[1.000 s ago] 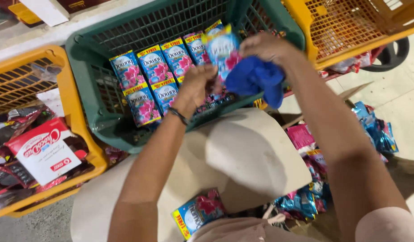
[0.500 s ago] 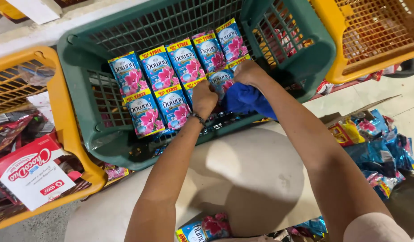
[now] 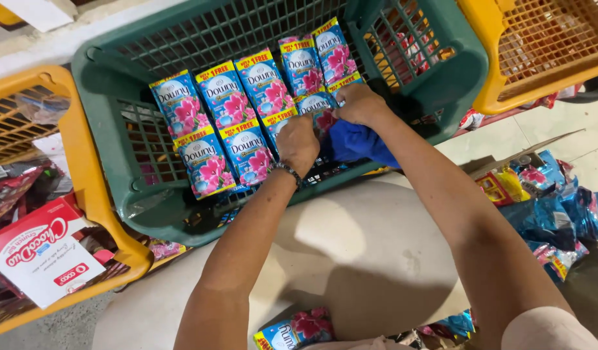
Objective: Wiping fabric softener sachets with a cloth and organizing them into a plastic crate.
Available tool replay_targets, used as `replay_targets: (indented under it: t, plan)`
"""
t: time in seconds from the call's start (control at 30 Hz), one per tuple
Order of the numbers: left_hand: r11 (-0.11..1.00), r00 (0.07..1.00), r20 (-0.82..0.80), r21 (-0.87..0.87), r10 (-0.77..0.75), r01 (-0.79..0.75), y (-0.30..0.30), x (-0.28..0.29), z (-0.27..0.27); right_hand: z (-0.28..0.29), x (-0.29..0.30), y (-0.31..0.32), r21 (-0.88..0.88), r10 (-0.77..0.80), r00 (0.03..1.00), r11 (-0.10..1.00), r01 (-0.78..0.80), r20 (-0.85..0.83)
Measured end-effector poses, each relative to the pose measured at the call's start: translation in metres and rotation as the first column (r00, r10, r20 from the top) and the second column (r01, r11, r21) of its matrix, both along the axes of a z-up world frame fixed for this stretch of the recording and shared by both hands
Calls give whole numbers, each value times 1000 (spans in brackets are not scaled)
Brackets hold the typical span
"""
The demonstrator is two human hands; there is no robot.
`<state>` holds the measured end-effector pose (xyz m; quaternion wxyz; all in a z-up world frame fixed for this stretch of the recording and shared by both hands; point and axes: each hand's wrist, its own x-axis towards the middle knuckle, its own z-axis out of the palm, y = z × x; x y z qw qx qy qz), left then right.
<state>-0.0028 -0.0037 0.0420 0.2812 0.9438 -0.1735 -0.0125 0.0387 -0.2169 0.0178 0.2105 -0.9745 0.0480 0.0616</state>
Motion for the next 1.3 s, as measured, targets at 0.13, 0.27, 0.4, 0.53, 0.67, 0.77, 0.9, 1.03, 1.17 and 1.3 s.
replay_targets:
  t: [0.13, 0.27, 0.4, 0.53, 0.67, 0.77, 0.9, 1.03, 1.17, 1.3]
  plan:
    - [997, 989, 129, 35, -66, 62, -4, -4, -4, 5, 30, -20, -10, 91, 995, 996, -91, -39]
    - [985, 968, 182, 25, -170, 168, -12, -12, 4, 0, 84, -27, 20, 269, 921, 961, -275, -283]
    - [958, 925, 264, 165, -272, 235, -19, -14, -39, -5, 120, -9, -310, 236, 897, 880, -361, -375]
    - [945, 926, 231, 206, -298, 253, -15, -11, -35, -11, 129, 4, -288, 59, 963, 948, -136, -262]
    - [939, 925, 192, 167, -329, 299, -12, -10, -36, -10, 126, 22, -199, 34, 994, 978, -54, -103]
    - [945, 915, 238, 136, -324, 299, -11, -11, -40, 11, 113, 38, -173, -38, 991, 985, 16, -127]
    - [944, 911, 256, 149, -325, 295, -12, -11, -39, 18, 108, 41, -125, -120, 985, 987, 104, -123]
    - [944, 912, 248, 142, -326, 298, -10, -14, -28, 39, 95, 52, -150, -134, 986, 982, 118, -99]
    - [950, 916, 255, 44, -309, 308, 5, -22, 7, 67, 82, 37, -165, -131, 990, 979, 121, -52]
    - [938, 937, 129, -81, -326, 338, 40, -37, 19, 87, 57, -19, -37, 125, 986, 992, -122, 107]
